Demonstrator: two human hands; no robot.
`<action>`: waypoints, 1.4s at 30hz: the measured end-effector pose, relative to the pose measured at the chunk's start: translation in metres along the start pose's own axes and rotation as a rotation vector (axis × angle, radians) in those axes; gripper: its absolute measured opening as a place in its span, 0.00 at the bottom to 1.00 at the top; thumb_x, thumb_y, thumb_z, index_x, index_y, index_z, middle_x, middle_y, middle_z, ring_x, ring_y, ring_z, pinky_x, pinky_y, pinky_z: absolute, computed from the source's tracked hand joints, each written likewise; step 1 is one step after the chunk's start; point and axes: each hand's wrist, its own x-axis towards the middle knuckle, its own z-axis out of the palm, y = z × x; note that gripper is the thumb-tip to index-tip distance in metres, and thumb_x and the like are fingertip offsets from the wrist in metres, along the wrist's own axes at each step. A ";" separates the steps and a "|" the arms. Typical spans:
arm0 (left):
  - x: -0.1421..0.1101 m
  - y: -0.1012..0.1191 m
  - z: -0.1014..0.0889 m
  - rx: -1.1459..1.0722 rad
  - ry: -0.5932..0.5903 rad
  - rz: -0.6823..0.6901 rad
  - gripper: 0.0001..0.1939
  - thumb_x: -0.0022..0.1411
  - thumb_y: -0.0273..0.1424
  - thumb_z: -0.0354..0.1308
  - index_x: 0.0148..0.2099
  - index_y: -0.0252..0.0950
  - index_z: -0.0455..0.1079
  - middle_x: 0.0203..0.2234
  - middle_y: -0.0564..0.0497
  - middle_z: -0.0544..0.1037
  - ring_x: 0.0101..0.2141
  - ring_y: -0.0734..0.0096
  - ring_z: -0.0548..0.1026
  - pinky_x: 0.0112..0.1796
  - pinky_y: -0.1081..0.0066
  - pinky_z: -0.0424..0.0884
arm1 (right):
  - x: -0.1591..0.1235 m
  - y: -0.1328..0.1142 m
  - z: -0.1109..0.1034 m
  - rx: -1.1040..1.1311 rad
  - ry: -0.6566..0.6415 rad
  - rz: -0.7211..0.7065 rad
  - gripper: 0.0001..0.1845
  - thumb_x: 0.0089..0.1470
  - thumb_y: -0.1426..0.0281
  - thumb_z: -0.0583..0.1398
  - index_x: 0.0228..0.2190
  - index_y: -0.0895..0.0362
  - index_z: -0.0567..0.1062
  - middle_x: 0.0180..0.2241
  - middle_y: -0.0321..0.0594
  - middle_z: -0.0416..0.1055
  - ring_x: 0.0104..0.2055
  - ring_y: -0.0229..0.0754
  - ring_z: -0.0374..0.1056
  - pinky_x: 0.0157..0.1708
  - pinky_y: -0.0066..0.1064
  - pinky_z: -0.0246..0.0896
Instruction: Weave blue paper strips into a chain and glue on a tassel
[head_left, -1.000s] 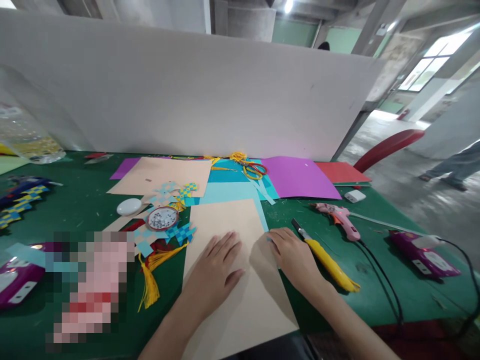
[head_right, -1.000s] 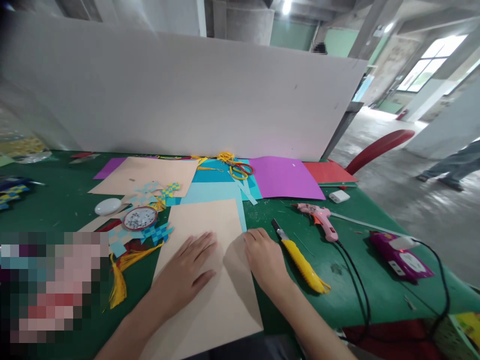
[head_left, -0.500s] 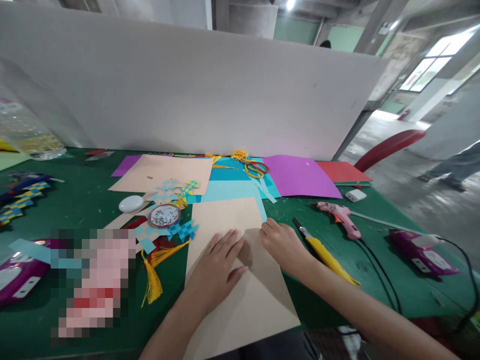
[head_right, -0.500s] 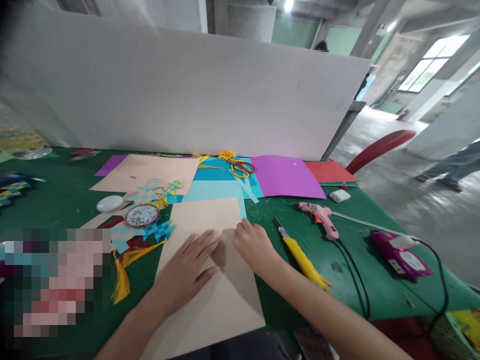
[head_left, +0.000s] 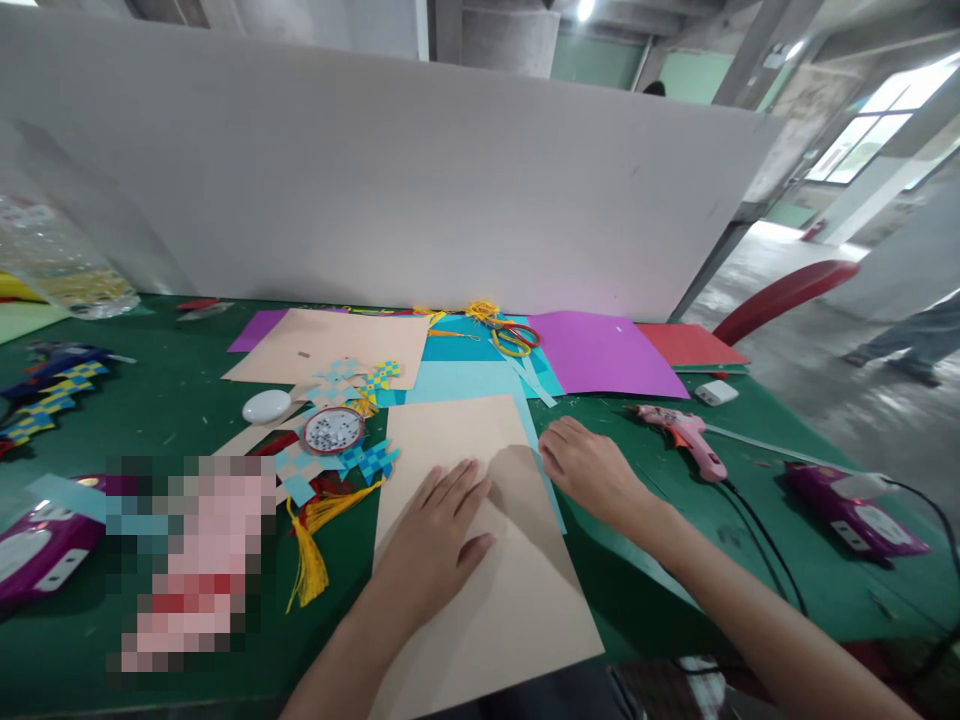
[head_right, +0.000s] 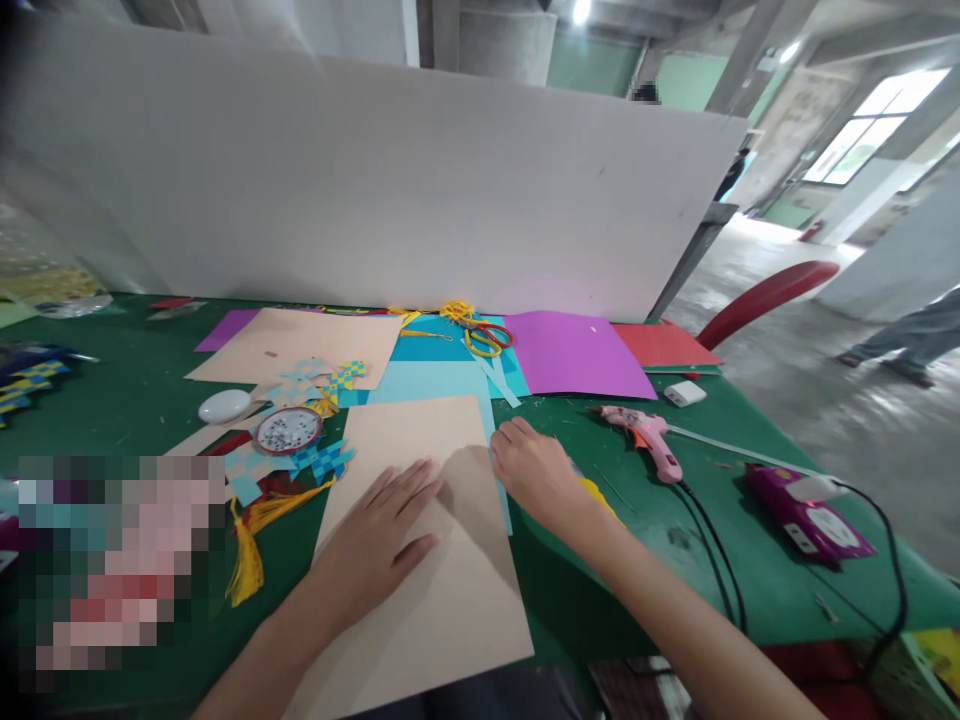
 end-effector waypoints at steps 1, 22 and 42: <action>0.000 0.000 0.000 0.002 -0.002 0.000 0.27 0.68 0.42 0.42 0.65 0.37 0.52 0.64 0.46 0.53 0.63 0.62 0.52 0.61 0.56 0.50 | 0.000 0.002 -0.002 0.049 -0.011 0.014 0.08 0.58 0.74 0.52 0.31 0.58 0.71 0.34 0.41 0.70 0.40 0.41 0.65 0.27 0.28 0.51; -0.002 0.000 0.003 -0.017 0.018 -0.008 0.25 0.67 0.41 0.44 0.62 0.36 0.56 0.64 0.46 0.54 0.63 0.61 0.52 0.61 0.55 0.51 | 0.021 -0.004 -0.003 0.040 -0.313 -0.103 0.05 0.51 0.76 0.56 0.30 0.59 0.72 0.33 0.44 0.74 0.36 0.44 0.71 0.28 0.28 0.53; -0.001 -0.001 0.003 -0.024 0.016 -0.009 0.26 0.68 0.42 0.43 0.64 0.37 0.54 0.64 0.46 0.55 0.63 0.62 0.53 0.61 0.56 0.52 | 0.017 0.013 -0.008 0.106 -0.231 0.081 0.06 0.53 0.76 0.53 0.30 0.58 0.70 0.30 0.38 0.71 0.29 0.36 0.66 0.24 0.27 0.43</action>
